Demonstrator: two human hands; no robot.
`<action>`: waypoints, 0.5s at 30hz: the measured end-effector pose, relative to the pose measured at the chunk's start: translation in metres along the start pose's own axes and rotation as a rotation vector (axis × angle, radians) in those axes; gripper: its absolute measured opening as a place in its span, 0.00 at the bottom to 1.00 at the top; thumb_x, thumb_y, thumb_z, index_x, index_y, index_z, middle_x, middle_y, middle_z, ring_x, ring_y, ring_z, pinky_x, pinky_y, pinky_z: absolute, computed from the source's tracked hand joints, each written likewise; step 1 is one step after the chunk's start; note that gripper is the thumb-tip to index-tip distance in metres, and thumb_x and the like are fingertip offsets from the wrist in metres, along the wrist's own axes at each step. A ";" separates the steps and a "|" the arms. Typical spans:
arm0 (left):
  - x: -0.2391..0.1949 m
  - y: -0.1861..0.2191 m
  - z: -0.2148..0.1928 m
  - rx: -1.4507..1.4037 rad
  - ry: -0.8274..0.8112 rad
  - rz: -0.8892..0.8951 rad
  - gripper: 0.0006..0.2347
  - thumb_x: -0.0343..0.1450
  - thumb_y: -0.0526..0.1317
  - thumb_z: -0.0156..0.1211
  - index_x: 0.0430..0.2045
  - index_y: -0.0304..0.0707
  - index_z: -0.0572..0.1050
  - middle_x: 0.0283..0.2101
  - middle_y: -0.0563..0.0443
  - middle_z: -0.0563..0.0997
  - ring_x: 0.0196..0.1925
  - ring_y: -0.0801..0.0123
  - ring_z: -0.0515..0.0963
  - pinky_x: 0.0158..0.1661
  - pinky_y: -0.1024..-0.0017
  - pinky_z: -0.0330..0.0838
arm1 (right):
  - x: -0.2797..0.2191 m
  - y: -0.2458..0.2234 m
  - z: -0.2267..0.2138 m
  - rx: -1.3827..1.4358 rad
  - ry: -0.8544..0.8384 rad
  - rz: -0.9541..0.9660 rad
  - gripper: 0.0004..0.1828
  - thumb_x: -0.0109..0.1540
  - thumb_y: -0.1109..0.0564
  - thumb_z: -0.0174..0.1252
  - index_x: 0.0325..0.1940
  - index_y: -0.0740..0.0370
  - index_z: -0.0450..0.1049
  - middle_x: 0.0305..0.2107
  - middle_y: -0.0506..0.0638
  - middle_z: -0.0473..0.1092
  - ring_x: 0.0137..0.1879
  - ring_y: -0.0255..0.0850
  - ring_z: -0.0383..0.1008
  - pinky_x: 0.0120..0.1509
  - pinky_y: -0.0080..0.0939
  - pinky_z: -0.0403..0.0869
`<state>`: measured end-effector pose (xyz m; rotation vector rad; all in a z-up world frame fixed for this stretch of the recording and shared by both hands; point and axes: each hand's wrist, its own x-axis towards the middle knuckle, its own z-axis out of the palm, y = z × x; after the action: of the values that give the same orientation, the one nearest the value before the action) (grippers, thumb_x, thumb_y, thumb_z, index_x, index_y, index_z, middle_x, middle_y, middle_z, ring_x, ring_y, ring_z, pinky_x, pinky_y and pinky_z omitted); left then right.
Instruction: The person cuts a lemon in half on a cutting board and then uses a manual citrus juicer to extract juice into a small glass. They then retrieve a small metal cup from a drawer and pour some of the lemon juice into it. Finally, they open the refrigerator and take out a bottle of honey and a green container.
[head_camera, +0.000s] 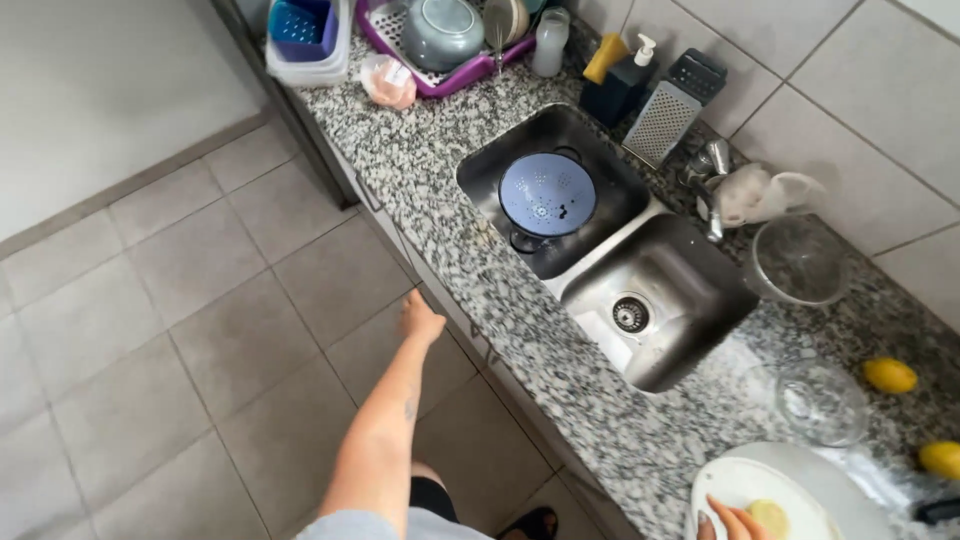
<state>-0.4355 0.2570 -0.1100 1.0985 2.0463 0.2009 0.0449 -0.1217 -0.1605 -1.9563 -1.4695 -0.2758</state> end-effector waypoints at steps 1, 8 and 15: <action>0.013 0.010 0.006 0.015 -0.014 0.024 0.31 0.65 0.38 0.59 0.60 0.43 0.50 0.63 0.45 0.53 0.59 0.45 0.62 0.50 0.55 0.67 | -0.007 -0.007 0.010 -0.017 0.016 0.022 0.14 0.53 0.55 0.61 0.43 0.52 0.78 0.36 0.50 0.68 0.43 0.43 0.69 0.71 0.47 0.66; 0.027 -0.002 0.010 0.331 -0.697 0.675 0.23 0.57 0.43 0.49 0.48 0.51 0.61 0.54 0.52 0.64 0.53 0.59 0.65 0.46 0.68 0.58 | 0.037 -0.334 0.050 -0.124 -0.070 0.054 0.11 0.52 0.57 0.60 0.37 0.44 0.78 0.34 0.43 0.72 0.36 0.39 0.72 0.48 0.38 0.71; 0.041 -0.202 -0.125 0.409 -0.403 0.586 0.22 0.50 0.38 0.60 0.39 0.57 0.69 0.39 0.66 0.78 0.48 0.66 0.73 0.44 0.60 0.62 | 0.084 -0.527 0.118 -0.041 -1.065 0.043 0.11 0.59 0.48 0.51 0.46 0.40 0.71 0.43 0.37 0.67 0.52 0.40 0.65 0.49 0.48 0.65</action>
<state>-0.6654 0.1912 -0.1435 1.8136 1.3972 -0.1515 -0.4327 0.0922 -0.0047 -2.2675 -2.0137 0.9018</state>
